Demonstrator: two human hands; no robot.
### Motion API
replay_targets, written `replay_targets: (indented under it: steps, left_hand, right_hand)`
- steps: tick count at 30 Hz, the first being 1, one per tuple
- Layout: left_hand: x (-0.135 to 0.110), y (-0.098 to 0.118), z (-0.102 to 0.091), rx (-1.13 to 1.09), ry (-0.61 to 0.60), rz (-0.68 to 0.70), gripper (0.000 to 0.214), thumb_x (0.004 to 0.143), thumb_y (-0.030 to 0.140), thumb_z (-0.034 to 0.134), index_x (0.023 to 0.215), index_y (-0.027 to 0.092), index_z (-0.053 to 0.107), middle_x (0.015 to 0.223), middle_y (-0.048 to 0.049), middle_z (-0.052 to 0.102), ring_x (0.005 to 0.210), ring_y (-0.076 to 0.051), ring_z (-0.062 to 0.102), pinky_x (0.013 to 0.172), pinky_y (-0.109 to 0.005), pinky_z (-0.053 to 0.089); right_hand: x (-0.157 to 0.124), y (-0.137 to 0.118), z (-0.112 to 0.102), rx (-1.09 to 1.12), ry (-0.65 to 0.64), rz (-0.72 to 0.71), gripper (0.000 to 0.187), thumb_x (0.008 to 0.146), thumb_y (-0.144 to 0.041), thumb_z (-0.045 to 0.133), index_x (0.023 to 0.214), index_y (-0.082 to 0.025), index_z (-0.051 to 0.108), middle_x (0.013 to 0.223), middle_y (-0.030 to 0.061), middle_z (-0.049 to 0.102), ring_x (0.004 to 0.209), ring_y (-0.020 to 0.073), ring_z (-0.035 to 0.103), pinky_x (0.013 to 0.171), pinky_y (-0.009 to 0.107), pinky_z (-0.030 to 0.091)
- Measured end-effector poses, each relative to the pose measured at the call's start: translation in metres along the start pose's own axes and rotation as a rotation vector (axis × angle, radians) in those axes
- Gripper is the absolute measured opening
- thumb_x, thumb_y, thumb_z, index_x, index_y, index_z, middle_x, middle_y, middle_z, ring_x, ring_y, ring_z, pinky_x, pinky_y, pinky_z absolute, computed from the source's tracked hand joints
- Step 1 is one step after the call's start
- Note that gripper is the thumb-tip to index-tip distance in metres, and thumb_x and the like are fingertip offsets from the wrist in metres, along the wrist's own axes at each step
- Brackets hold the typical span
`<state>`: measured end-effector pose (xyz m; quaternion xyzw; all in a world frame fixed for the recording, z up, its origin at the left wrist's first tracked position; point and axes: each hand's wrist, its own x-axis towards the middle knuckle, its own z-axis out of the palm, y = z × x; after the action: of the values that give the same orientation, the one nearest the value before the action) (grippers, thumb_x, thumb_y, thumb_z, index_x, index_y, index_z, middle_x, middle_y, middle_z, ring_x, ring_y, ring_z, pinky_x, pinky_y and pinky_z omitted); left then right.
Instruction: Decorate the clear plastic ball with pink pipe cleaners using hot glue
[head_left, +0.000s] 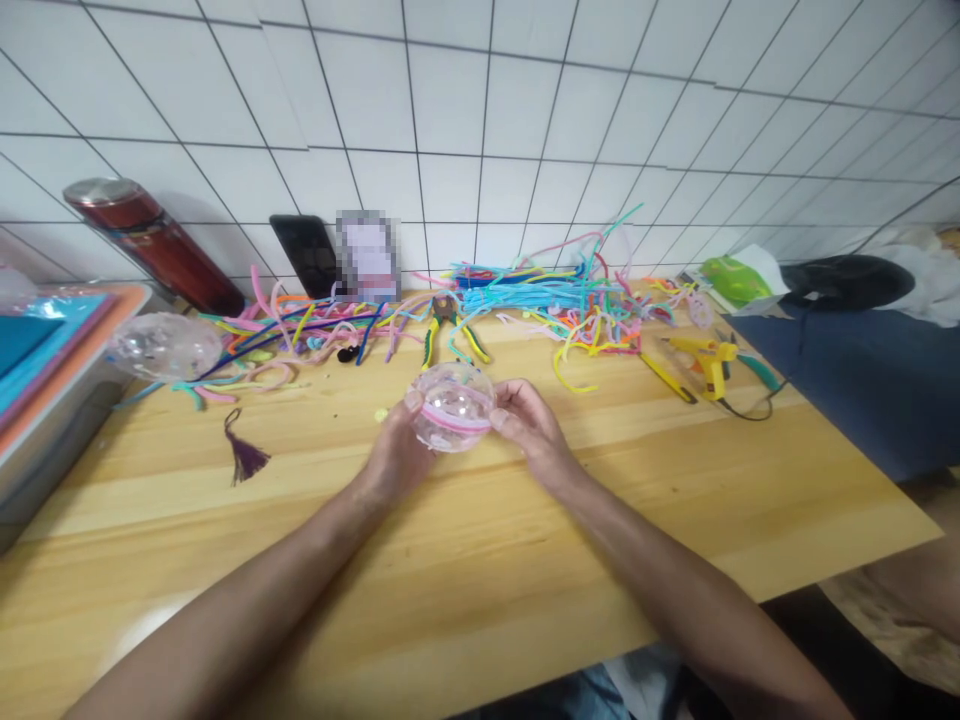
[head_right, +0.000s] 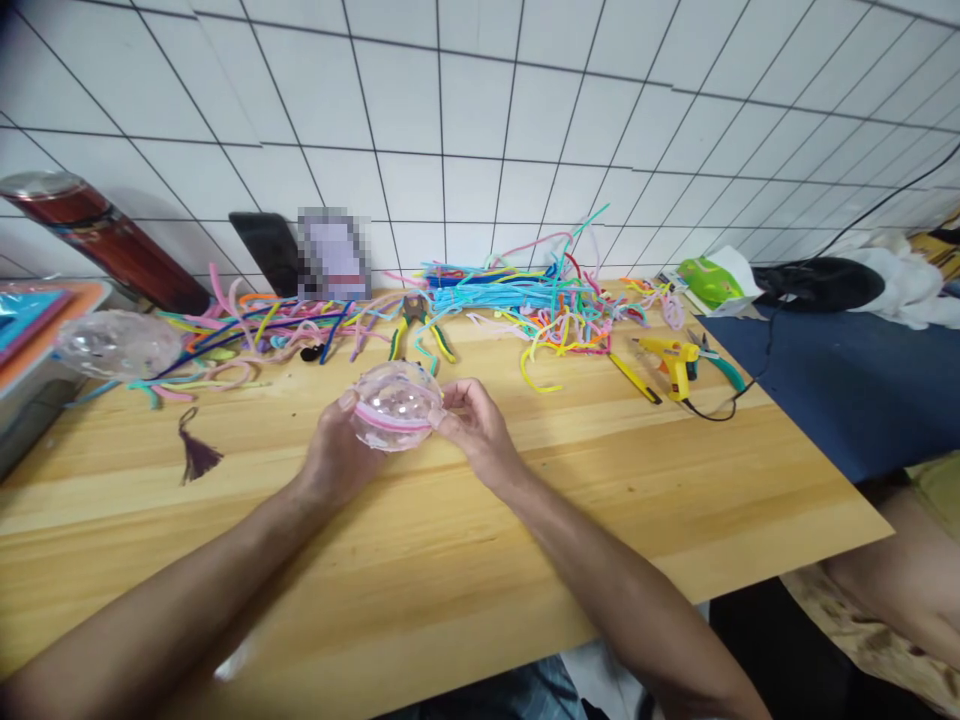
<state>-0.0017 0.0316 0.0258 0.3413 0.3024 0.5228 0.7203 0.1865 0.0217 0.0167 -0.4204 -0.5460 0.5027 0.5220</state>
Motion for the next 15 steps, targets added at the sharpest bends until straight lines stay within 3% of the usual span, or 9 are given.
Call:
replay_targets:
  steps: [6, 15]
  left_hand:
    - [0.000, -0.001, 0.002, 0.012, 0.024, -0.014, 0.081, 0.071, 0.067, 0.086, 0.134, 0.020, 0.071, 0.122, -0.0126, 0.082, 0.129, -0.041, 0.071, 0.107, -0.051, 0.059]
    - [0.004, -0.014, -0.005, 0.075, 0.085, 0.066, 0.076, 0.068, 0.065, 0.091, 0.125, 0.019, 0.070, 0.124, -0.0128, 0.079, 0.129, -0.038, 0.071, 0.107, -0.047, 0.056]
  right_hand:
    - [-0.003, 0.000, 0.001, -0.079, 0.038, -0.025, 0.048, 0.084, -0.064, 0.082, 0.104, -0.026, 0.064, 0.104, 0.0041, 0.072, 0.102, 0.0233, 0.070, 0.085, 0.034, 0.061]
    - [-0.005, 0.004, 0.004, -0.142, 0.039, -0.053, 0.052, 0.085, -0.062, 0.081, 0.117, -0.026, 0.060, 0.121, 0.0080, 0.073, 0.117, 0.0255, 0.071, 0.099, 0.040, 0.061]
